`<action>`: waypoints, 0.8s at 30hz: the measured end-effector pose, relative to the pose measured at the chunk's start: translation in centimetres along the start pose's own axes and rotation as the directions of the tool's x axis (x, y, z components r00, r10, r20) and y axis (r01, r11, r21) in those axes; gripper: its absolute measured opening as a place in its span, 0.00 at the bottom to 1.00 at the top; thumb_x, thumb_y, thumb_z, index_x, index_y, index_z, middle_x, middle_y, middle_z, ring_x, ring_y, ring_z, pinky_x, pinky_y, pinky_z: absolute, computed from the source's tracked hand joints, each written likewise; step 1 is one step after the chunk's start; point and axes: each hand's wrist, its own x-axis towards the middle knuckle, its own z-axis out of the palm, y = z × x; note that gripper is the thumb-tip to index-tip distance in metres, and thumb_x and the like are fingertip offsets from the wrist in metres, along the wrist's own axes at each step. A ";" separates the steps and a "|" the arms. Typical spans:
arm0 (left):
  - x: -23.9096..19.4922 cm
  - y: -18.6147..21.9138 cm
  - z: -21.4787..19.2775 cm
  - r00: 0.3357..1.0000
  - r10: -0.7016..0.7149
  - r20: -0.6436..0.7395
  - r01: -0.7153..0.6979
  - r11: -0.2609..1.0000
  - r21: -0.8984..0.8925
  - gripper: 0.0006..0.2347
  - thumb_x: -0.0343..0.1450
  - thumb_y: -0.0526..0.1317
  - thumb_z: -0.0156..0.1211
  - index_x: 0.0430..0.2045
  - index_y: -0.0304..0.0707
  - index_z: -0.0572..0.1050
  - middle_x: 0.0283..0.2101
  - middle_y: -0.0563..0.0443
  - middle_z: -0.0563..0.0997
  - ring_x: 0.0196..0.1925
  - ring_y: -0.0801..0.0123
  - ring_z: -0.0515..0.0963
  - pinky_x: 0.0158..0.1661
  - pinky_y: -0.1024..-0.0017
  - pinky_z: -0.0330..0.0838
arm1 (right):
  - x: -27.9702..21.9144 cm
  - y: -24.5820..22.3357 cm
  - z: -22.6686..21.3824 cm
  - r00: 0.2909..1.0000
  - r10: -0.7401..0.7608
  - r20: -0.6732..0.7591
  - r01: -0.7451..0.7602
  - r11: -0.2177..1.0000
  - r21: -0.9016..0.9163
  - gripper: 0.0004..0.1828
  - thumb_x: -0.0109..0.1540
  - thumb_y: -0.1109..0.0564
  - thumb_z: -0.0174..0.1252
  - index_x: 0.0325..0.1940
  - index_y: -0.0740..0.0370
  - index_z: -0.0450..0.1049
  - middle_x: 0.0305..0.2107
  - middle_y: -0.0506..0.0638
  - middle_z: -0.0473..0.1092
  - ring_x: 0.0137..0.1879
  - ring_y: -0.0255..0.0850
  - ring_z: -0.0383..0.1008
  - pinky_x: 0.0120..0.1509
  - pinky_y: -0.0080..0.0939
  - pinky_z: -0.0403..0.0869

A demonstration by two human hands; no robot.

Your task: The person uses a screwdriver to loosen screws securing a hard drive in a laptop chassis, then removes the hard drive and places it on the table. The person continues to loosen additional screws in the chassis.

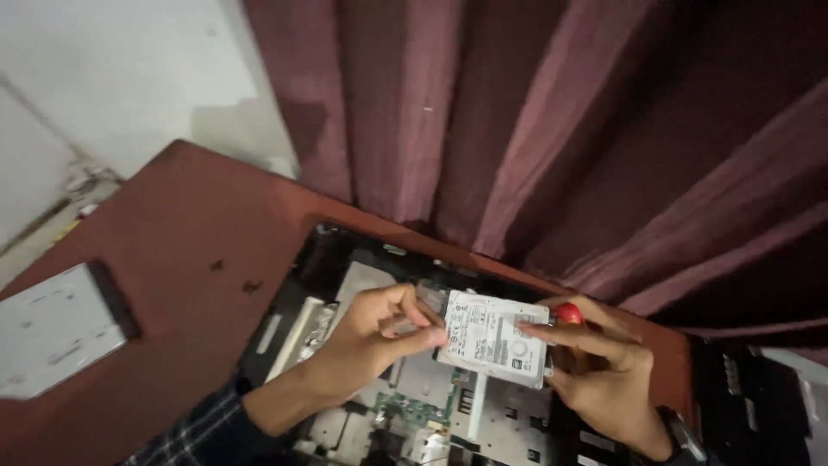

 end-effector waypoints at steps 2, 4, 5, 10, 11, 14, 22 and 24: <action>-1.7 1.4 -0.2 0.993 -0.082 -0.081 0.084 0.996 0.024 0.10 0.64 0.31 0.73 0.19 0.38 0.72 0.33 0.44 0.86 0.37 0.66 0.82 0.41 0.69 0.72 | 0.6 -0.9 1.5 0.999 -0.046 0.023 0.047 0.998 -0.029 0.17 0.51 0.67 0.71 0.43 0.59 0.84 0.45 0.55 0.78 0.49 0.39 0.81 0.53 0.30 0.78; -3.5 2.2 -0.8 0.972 -0.164 -0.167 0.172 0.984 0.037 0.11 0.63 0.31 0.74 0.19 0.37 0.73 0.32 0.44 0.86 0.35 0.66 0.81 0.40 0.70 0.69 | 1.1 -1.7 3.2 0.995 -0.092 0.045 0.094 0.994 -0.051 0.17 0.50 0.69 0.71 0.41 0.57 0.84 0.43 0.54 0.78 0.46 0.38 0.81 0.50 0.30 0.77; -4.5 2.2 -1.2 0.976 -0.076 -0.204 0.100 0.988 0.113 0.10 0.62 0.33 0.74 0.18 0.39 0.73 0.32 0.45 0.87 0.36 0.68 0.84 0.39 0.71 0.72 | 1.1 -2.1 4.0 0.992 -0.105 0.070 0.109 0.993 -0.046 0.17 0.50 0.66 0.72 0.42 0.56 0.84 0.42 0.54 0.78 0.45 0.38 0.81 0.48 0.30 0.76; -9.2 1.9 -4.1 0.947 0.051 -0.316 -0.014 0.993 0.119 0.13 0.64 0.37 0.73 0.16 0.42 0.70 0.32 0.46 0.87 0.37 0.66 0.85 0.39 0.68 0.71 | 1.3 -3.7 7.4 0.984 -0.021 0.179 0.035 0.997 -0.070 0.22 0.46 0.65 0.75 0.44 0.51 0.86 0.46 0.50 0.78 0.25 0.26 0.68 0.24 0.26 0.61; -10.1 1.7 -4.7 0.933 0.123 -0.338 -0.086 0.989 0.124 0.12 0.64 0.33 0.72 0.16 0.42 0.70 0.32 0.45 0.87 0.37 0.67 0.85 0.39 0.70 0.74 | 1.3 -3.7 8.2 0.976 -0.039 0.213 0.032 0.999 0.038 0.24 0.50 0.69 0.68 0.49 0.57 0.84 0.47 0.53 0.77 0.38 0.32 0.75 0.40 0.28 0.66; -12.8 2.7 -6.1 0.884 0.208 -0.419 -0.152 0.975 0.164 0.12 0.65 0.30 0.72 0.16 0.41 0.71 0.31 0.44 0.87 0.36 0.66 0.86 0.39 0.70 0.78 | 2.4 -4.6 9.6 0.932 -0.012 0.363 -0.113 0.940 0.322 0.24 0.56 0.65 0.62 0.57 0.66 0.79 0.51 0.57 0.74 0.42 0.37 0.73 0.48 0.32 0.68; -17.9 1.2 -11.7 0.619 0.301 -0.725 -0.157 0.952 0.261 0.12 0.65 0.27 0.70 0.16 0.39 0.71 0.31 0.44 0.88 0.33 0.70 0.84 0.36 0.74 0.77 | 7.7 -7.4 19.5 0.829 -0.174 0.531 -0.017 0.942 0.335 0.32 0.58 0.57 0.71 0.65 0.62 0.74 0.31 0.43 0.62 0.30 0.30 0.60 0.32 0.29 0.62; -19.4 1.3 -13.0 0.546 0.366 -0.754 -0.077 0.918 0.389 0.10 0.67 0.35 0.70 0.16 0.40 0.74 0.32 0.48 0.87 0.35 0.69 0.85 0.33 0.71 0.78 | 9.1 -7.6 22.3 0.689 -0.203 0.696 0.126 0.979 0.161 0.41 0.62 0.52 0.66 0.77 0.57 0.58 0.38 0.46 0.68 0.29 0.35 0.59 0.31 0.39 0.63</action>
